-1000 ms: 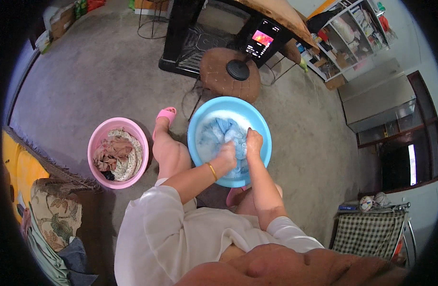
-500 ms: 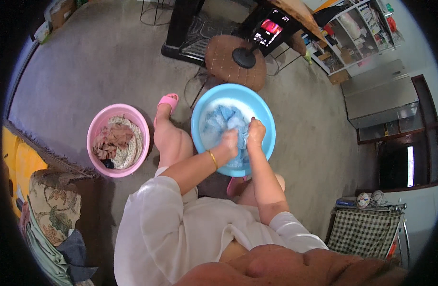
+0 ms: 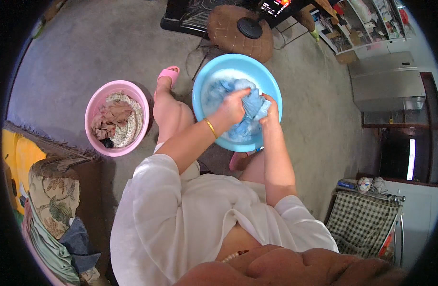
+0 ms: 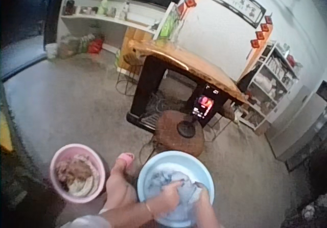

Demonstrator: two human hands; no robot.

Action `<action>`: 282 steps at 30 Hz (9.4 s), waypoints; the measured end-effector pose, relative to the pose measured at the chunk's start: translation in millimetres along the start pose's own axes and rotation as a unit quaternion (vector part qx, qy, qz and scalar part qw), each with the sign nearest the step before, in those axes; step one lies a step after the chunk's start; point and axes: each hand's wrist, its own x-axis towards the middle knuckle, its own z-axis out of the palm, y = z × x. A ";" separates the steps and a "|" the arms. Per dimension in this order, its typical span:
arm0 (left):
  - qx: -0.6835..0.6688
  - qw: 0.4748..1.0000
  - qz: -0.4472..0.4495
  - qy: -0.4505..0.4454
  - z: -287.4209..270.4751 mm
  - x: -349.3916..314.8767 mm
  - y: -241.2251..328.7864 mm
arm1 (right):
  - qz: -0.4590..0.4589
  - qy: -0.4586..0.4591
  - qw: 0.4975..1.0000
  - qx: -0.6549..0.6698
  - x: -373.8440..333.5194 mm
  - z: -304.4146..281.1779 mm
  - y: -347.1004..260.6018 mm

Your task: The person washes a garment by hand, scrubbing it in a basin of soapy water and wringing it out.

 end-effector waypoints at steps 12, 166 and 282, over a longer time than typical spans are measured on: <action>-0.011 0.999 -0.051 0.007 20.7 -14.2 13.8 | -0.338 -0.055 0.904 -0.257 -71.0 46.1 16.7; 0.111 0.991 -0.026 0.065 21.5 -37.8 81.0 | -0.382 -0.088 0.841 -0.373 -66.4 31.7 -108.0; 0.030 0.995 -0.098 -0.009 8.7 -28.8 6.7 | -0.013 0.011 0.987 -0.157 -79.0 31.1 -9.1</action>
